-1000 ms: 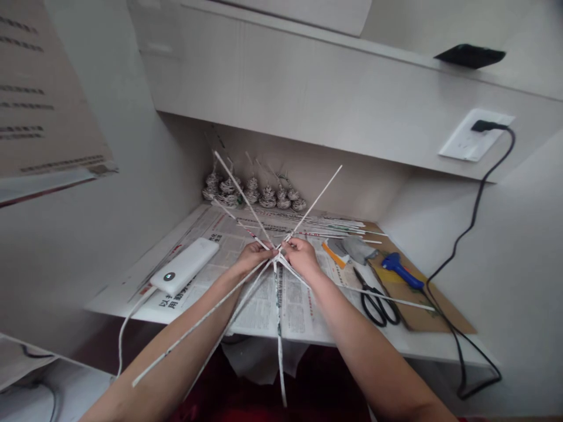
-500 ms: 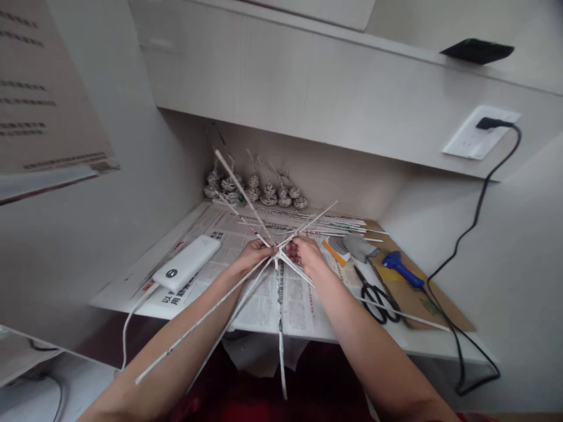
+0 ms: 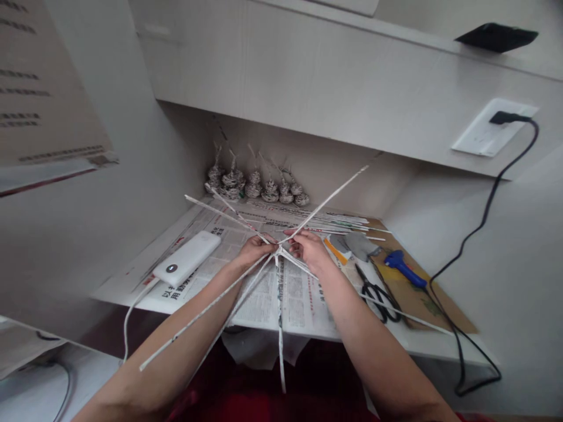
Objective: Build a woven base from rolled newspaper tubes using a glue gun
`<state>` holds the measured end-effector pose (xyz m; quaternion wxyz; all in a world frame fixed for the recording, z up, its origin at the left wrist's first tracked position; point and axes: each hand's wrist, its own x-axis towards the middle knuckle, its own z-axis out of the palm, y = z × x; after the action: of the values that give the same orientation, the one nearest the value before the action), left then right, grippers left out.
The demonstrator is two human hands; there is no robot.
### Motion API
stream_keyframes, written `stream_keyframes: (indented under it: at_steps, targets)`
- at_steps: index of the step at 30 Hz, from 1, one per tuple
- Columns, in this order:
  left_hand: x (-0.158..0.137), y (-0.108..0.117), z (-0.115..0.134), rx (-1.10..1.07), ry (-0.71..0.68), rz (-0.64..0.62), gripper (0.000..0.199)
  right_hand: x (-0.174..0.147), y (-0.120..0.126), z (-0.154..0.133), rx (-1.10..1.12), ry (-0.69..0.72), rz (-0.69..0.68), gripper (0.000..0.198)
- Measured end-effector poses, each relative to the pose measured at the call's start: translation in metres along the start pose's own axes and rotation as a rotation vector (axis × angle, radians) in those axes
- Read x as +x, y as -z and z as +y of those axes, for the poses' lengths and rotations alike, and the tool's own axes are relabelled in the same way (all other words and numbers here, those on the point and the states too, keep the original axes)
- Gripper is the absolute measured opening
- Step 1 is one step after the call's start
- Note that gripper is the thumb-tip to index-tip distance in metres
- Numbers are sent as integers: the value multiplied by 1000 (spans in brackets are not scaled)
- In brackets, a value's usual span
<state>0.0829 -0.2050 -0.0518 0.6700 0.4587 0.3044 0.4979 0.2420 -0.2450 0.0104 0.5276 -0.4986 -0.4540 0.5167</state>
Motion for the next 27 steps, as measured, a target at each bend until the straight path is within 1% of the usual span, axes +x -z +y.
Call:
stream_keyframes:
  at_steps: [2, 4, 7, 10, 12, 16, 19, 22, 24, 27]
  targets:
    - [0, 0, 0, 8, 5, 12, 25, -5, 2, -2, -28, 27, -104, 24]
    - [0, 0, 0, 21, 16, 16, 24, -11, 4, 0, -149, 83, -128, 23]
    - [-2, -3, 3, 5, 36, 24, 25, -21, 7, 5, -373, 176, -68, 25]
    - [-4, -5, 6, -52, 89, 28, 28, -29, 10, 11, -513, 282, -56, 26]
    - [-5, -6, 8, -81, 120, 19, 30, -32, 13, 14, -564, 328, -54, 24]
    - [-6, -6, 10, -97, 151, -6, 33, -33, 15, 18, -627, 365, -28, 22]
    - [-6, -4, 10, -108, 167, -19, 35, -29, 17, 18, -680, 390, 25, 22]
    - [-5, -2, 9, -113, 176, -35, 34, -23, 20, 18, -770, 463, 75, 21]
    - [-5, -2, 9, -108, 177, -32, 34, -21, 22, 18, -841, 508, 92, 22]
    - [-5, -3, 8, -91, 174, -13, 33, -21, 23, 18, -894, 537, 98, 23]
